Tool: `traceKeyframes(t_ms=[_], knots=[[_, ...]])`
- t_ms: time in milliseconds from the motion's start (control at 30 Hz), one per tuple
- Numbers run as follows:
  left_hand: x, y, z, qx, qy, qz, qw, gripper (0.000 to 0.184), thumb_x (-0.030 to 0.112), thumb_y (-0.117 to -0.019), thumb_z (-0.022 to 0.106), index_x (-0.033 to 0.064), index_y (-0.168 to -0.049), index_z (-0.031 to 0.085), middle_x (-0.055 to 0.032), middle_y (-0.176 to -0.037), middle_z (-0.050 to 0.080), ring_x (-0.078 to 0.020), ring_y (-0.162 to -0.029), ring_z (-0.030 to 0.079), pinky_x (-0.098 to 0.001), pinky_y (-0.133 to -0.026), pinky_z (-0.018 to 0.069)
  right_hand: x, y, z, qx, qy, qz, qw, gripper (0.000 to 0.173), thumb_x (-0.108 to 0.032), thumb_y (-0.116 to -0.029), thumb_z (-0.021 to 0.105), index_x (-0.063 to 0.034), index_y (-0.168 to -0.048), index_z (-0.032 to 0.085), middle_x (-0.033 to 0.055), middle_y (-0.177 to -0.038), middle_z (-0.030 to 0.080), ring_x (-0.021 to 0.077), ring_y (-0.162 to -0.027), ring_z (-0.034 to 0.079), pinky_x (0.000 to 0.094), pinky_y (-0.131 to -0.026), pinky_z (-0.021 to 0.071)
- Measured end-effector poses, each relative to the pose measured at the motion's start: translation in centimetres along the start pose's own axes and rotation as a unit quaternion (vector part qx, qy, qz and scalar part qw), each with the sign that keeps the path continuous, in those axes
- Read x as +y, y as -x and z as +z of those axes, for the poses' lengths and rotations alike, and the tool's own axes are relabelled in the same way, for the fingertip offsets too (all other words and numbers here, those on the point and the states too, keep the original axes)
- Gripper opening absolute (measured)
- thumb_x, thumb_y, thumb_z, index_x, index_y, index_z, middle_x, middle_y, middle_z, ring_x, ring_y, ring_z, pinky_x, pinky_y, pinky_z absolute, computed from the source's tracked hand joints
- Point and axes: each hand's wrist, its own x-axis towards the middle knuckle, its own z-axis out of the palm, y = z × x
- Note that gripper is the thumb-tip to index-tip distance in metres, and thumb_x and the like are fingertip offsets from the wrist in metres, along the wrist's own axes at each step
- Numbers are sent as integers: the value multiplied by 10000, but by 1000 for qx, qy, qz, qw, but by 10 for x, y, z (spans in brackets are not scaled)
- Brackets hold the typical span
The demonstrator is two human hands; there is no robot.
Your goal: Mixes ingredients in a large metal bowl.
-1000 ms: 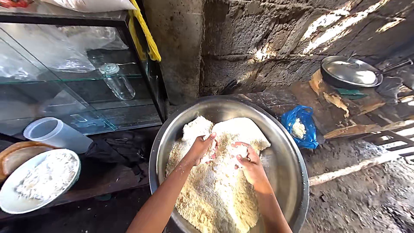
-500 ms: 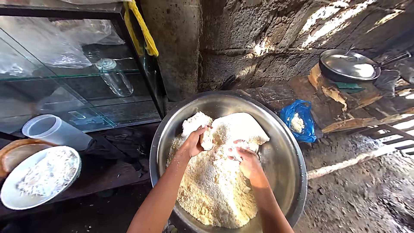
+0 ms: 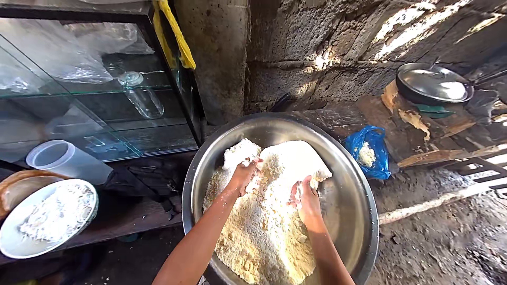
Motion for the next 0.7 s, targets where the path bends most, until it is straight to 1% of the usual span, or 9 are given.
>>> traceKeyframes(t_ms=[67, 100, 200, 267, 333, 467, 600, 667, 700], knots=[[1, -1, -1, -10, -8, -24, 1000, 464, 447, -1099, 385, 90, -1268, 628, -44, -683, 568, -131, -493, 532, -260, -454, 476, -3, -1, -4, -21, -47, 38, 998, 610, -443, -1127, 196, -36, -889, 583, 68, -692, 607, 204, -595, 625, 393, -592, 585], [1, -1, -2, -38, -4, -40, 998, 465, 463, -1099, 370, 116, -1312, 595, -45, -750, 590, -133, -538, 549, -266, -488, 487, -3, -1, -6, -40, -73, 42, 996, 464, -296, -1139, 279, 0, -1010, 612, 107, -834, 667, 230, -728, 685, 414, -697, 614], [5, 3, -9, -146, 24, -22, 989, 431, 124, -1075, 492, 149, -1494, 392, -106, -1035, 632, -198, -802, 672, -352, -729, 600, 0, -5, -14, -121, -59, -18, 991, 303, 65, -1037, 382, 92, -1241, 605, 201, -1228, 683, 277, -1036, 725, 404, -910, 619], [5, 3, -9, -135, 34, -5, 990, 476, -26, -1022, 509, 118, -1470, 435, -128, -1109, 667, -186, -821, 685, -302, -682, 576, -1, -4, -13, -104, -20, -47, 993, 335, 81, -1022, 399, 57, -1261, 632, 160, -1176, 713, 200, -871, 733, 323, -734, 628], [4, 2, -10, -110, 28, 3, 994, 380, -9, -1041, 485, 84, -1409, 502, -123, -1076, 701, -111, -681, 638, -218, -539, 487, -1, -3, -13, -90, -7, -64, 994, 346, 21, -1042, 402, 18, -1305, 628, 106, -984, 729, 102, -576, 619, 236, -479, 518], [10, 7, -10, -109, -3, -7, 994, 244, 175, -1094, 466, 57, -1288, 555, -6, -699, 548, -27, -423, 391, -163, -377, 335, -6, 6, -7, -92, 57, -62, 992, 323, -159, -1108, 370, 14, -1142, 641, 5, -575, 496, 98, -360, 448, 279, -333, 458], [9, 10, -5, -52, -180, 28, 982, 405, 360, -1115, 401, 43, -1148, 651, 45, -521, 410, -51, -386, 387, -201, -389, 361, 6, 6, -4, -123, 193, -88, 969, 607, -336, -1132, 184, -31, -811, 599, 26, -636, 652, 145, -549, 654, 337, -580, 599], [7, 8, -9, -41, -275, 58, 959, 385, 347, -1104, 442, 61, -1266, 643, 6, -642, 543, -73, -482, 482, -243, -493, 443, 14, 3, 1, -94, 294, -150, 939, 542, -299, -1124, 293, -58, -827, 676, 19, -804, 717, 123, -808, 690, 349, -798, 564], [7, 8, -11, -52, -287, 62, 954, 362, 323, -1086, 491, 71, -1321, 601, -17, -740, 582, -76, -522, 489, -248, -519, 446, 18, 0, 2, -93, 346, -183, 915, 417, -271, -1102, 395, -59, -944, 718, 48, -963, 728, 167, -994, 674, 391, -944, 526]])
